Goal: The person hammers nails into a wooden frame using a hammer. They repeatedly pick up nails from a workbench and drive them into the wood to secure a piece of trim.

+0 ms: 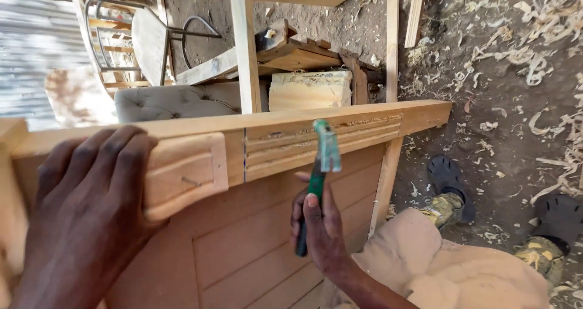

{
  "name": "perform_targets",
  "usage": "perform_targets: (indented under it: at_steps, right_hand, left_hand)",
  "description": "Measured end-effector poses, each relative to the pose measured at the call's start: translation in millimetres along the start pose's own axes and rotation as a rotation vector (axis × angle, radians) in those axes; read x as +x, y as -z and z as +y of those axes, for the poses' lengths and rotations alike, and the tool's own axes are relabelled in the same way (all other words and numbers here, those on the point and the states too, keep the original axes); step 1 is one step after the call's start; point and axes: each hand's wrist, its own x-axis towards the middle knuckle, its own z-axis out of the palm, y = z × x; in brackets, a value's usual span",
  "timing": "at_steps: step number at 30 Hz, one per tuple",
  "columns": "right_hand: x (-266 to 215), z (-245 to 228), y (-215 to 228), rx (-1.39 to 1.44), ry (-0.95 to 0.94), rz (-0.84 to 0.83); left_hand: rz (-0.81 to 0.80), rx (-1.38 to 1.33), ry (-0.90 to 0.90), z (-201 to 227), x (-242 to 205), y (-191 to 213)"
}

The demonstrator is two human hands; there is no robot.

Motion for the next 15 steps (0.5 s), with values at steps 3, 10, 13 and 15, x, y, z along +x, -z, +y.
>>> perform_targets:
  at_steps: [3,10,13,15]
  right_hand:
    - [-27,-9,-6,-0.223,-0.114,0.081]
    - [-52,-16,-22,-0.023,0.280,-0.221]
    - [-55,-20,-25,-0.142,0.101,-0.268]
    - [-56,-20,-26,-0.242,0.161,-0.295]
  left_hand:
    - [0.078,-0.012,-0.032,3,2,8]
    - [0.077,-0.026,-0.088,-4,-3,-5]
    - [0.080,-0.024,-0.061,-7,-1,-10]
    - [0.094,0.012,-0.083,-8,-3,-12]
